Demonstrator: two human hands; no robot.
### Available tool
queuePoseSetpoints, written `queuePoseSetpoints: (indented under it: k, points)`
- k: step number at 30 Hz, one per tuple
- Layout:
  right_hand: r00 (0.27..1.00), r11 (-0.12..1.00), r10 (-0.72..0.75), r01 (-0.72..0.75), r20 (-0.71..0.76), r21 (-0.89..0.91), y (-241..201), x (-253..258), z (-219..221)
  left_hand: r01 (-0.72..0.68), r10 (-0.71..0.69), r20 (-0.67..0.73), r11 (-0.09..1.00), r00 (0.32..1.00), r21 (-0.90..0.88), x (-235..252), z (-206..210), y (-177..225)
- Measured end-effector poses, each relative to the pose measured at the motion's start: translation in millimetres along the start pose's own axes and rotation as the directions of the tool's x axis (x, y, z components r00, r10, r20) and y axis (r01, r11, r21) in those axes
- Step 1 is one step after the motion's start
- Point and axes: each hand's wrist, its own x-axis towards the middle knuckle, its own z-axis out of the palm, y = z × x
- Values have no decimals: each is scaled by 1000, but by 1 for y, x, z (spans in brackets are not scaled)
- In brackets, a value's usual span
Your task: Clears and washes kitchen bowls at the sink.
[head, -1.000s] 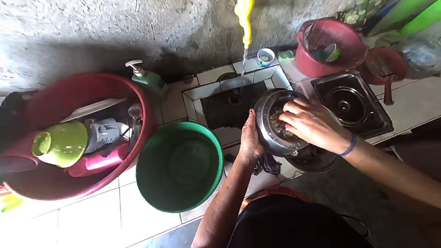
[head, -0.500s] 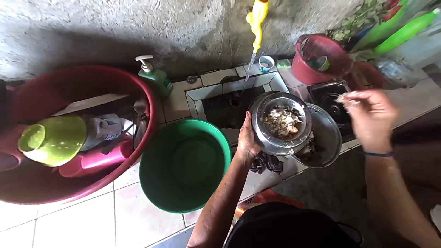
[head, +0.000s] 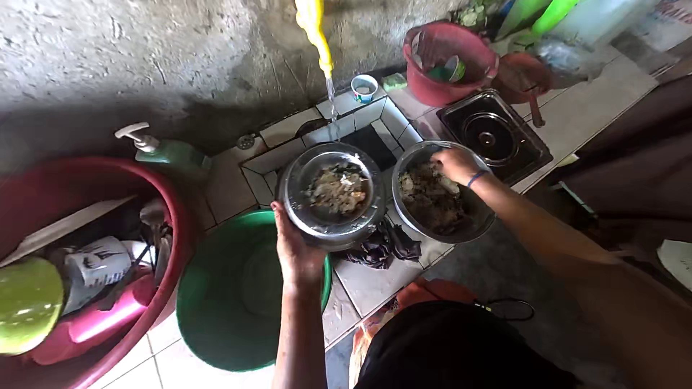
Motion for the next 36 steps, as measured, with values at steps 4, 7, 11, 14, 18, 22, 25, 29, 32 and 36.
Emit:
queuePoseSetpoints:
  k: [4,7,11,14,18,22,25,29,32,36]
  points:
    - [983,998,-64,61,170,22,-3,-10,56,-72,79,-89,994,993,77,-8,2,-3]
    - [861,993,-60,103,505,-56,-37,-54,22,-65,76,-144,995,987,79,-12,9,-9]
    - [817,979,-197,197,542,58,-18,-44,-4,-66,81,-185,994,979,87,-12,21,-19]
    - [937,986,-162,168,311,8,-2,-7,10,-57,68,-169,996,983,70,-11,31,-29]
    - [959,990,-136,139,249,6,-27,-11,40,-54,63,-162,997,985,59,-15,39,-36]
    - [961,1000,-19,20,274,1,-41,-9,78,-58,64,-141,997,988,48,-17,36,-37]
    - [960,992,-121,106,251,72,-30,-1,88,-68,73,-128,997,989,49,-19,34,-36]
    - [918,816,-121,-125,379,564,-6,7,63,-66,79,-208,995,975,73,-23,38,-31]
    - [877,537,-136,-326,461,778,10,4,24,-55,70,-216,996,974,74,-26,40,-27]
    - [907,380,-268,-212,326,900,12,-16,-53,14,7,-206,995,979,102,-25,59,-36]
